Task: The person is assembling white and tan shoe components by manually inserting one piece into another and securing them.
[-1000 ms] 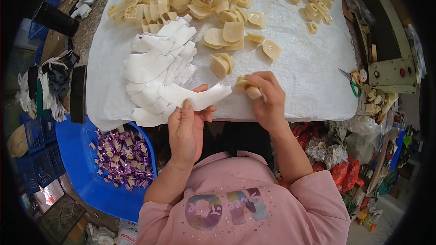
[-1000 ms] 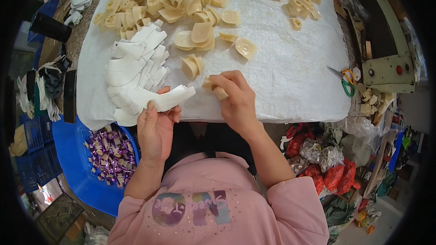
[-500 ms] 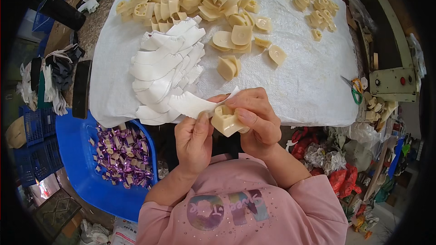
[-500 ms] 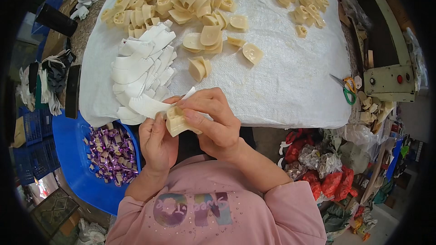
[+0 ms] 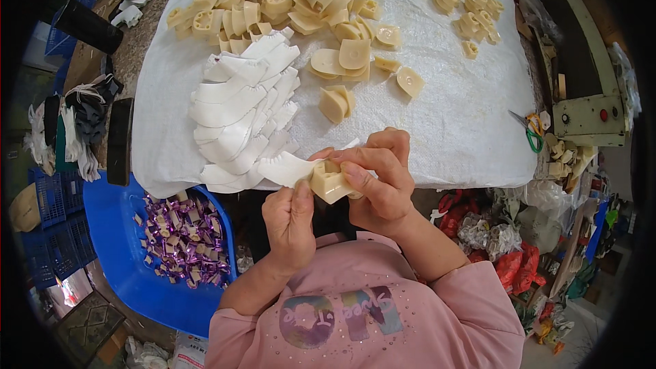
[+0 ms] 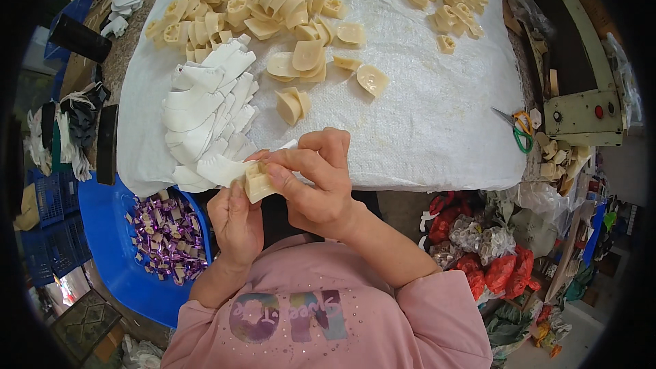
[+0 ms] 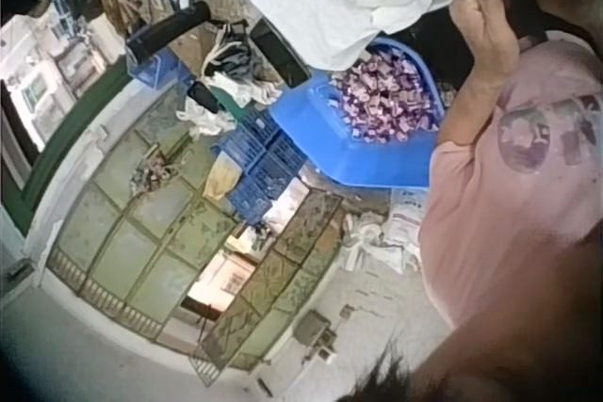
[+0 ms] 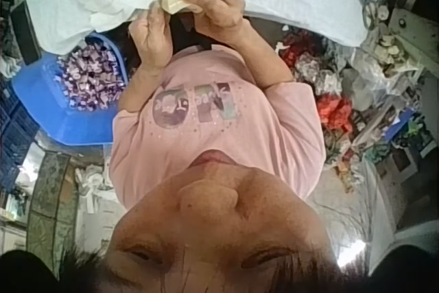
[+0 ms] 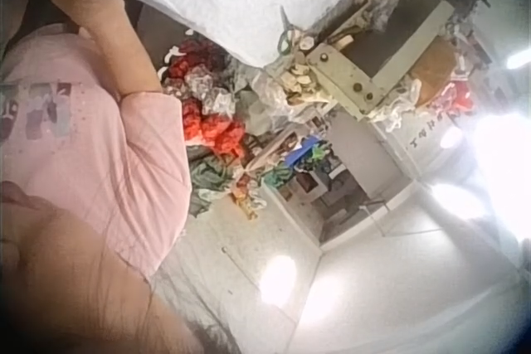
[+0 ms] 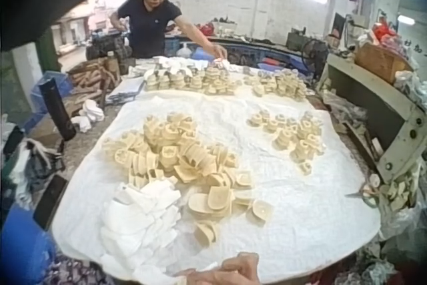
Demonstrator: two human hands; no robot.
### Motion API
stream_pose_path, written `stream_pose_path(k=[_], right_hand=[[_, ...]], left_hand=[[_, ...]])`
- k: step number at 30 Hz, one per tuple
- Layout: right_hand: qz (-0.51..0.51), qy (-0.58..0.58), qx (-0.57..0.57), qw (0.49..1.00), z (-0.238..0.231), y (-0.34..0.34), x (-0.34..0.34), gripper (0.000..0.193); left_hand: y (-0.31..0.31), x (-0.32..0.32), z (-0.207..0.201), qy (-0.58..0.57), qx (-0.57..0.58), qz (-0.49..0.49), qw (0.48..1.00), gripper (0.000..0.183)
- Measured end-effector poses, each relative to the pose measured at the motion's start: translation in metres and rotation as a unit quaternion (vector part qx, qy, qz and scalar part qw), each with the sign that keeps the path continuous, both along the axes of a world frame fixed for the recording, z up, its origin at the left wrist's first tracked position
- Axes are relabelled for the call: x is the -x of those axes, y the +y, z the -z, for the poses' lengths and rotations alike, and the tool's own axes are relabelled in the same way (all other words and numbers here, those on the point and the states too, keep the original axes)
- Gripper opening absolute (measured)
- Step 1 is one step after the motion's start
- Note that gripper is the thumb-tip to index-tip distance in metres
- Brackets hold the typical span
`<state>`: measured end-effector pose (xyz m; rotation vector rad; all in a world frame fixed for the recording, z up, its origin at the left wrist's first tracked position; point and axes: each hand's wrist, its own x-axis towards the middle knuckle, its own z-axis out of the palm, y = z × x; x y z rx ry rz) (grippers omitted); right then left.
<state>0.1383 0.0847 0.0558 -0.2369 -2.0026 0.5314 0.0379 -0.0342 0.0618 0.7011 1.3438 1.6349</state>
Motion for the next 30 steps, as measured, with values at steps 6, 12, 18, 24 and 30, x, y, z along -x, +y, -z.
stream_pose_path(k=[6, 12, 18, 24, 30], right_hand=[[0.02, -0.037, -0.021, 0.999, -0.002, 0.005, -0.001, 0.034], [0.074, -0.178, -0.067, 0.979, -0.025, -0.002, -0.005, 0.031], [0.048, -0.245, -0.051, 0.967, -0.025, -0.006, -0.005, 0.029], [0.053, -0.215, -0.029, 0.975, -0.009, -0.007, -0.003, 0.028], [-0.004, -0.147, 0.044, 0.988, -0.003, 0.003, -0.007, 0.031]], left_hand=[[0.006, 0.016, -0.003, 0.13, -0.06, -0.011, 0.99, 0.038], [0.002, 0.019, -0.01, 0.239, 0.007, -0.093, 0.967, 0.018], [0.003, 0.009, -0.005, 0.28, 0.002, -0.104, 0.954, 0.016], [0.009, 0.007, -0.004, 0.473, -0.05, -0.108, 0.873, 0.019], [0.005, 0.012, 0.003, 0.197, -0.042, -0.071, 0.977, 0.016]])
